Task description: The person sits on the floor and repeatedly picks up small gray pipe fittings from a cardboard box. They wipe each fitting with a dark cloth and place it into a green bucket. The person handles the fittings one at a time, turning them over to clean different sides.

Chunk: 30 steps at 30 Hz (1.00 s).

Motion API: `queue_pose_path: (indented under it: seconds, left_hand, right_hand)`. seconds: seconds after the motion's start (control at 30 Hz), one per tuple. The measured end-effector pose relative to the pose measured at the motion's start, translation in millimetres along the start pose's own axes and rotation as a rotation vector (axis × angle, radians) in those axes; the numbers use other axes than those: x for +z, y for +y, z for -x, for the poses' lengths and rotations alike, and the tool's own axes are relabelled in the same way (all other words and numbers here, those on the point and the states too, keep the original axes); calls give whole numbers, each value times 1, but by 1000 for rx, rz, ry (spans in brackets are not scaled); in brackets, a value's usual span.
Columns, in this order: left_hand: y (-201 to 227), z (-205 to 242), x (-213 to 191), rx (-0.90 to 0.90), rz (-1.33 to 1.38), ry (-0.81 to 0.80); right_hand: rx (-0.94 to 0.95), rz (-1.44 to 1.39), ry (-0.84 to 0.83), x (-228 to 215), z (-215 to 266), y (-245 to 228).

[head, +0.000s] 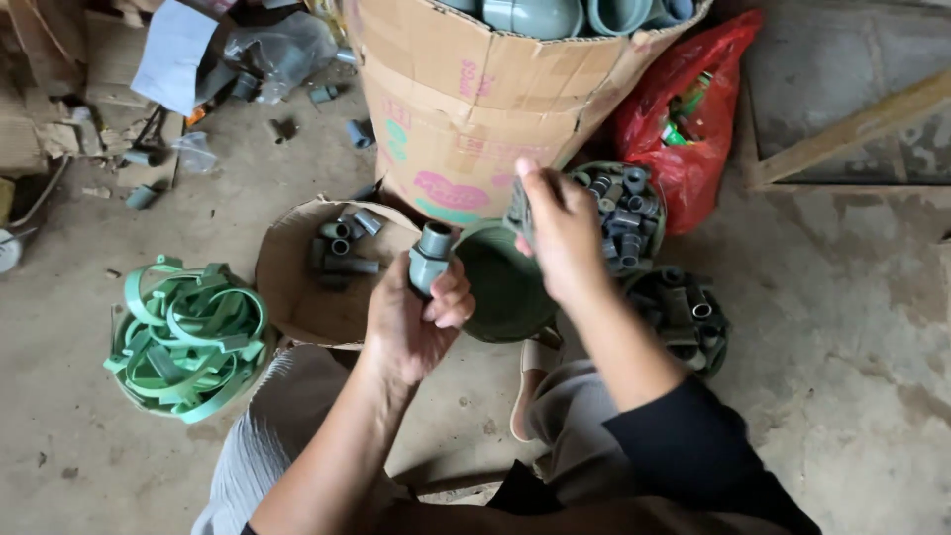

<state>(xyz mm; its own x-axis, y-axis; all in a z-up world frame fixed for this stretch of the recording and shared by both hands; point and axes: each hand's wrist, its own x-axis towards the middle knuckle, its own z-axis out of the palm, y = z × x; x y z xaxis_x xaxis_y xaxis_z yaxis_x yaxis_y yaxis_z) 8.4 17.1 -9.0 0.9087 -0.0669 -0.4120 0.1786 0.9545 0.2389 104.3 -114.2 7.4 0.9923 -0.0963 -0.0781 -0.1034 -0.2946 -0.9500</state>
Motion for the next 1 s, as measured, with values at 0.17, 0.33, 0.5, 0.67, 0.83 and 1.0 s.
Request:
queue_pose_path:
  seconds: [0.17, 0.33, 0.5, 0.67, 0.83, 1.0]
  left_hand:
    - [-14, -18, -22, 25, -339, 137]
    - [-29, -12, -17, -124, -568, 237]
    - [-29, -16, -38, -162, -768, 341]
    - [-22, -19, -50, -102, -849, 469]
    - [-38, -33, -82, -86, -1015, 441]
    - [-78, -57, -153, -176, -1285, 470]
  right_hand:
    - [13, -101, -712, -11, 30, -21]
    - [99, 209, -598, -48, -24, 20]
    - [328, 387, -150, -103, -142, 189]
    - [569, 277, 110, -143, -219, 365]
    - [621, 79, 217, -156, -230, 387]
    - [788, -362, -27, -153, -187, 269]
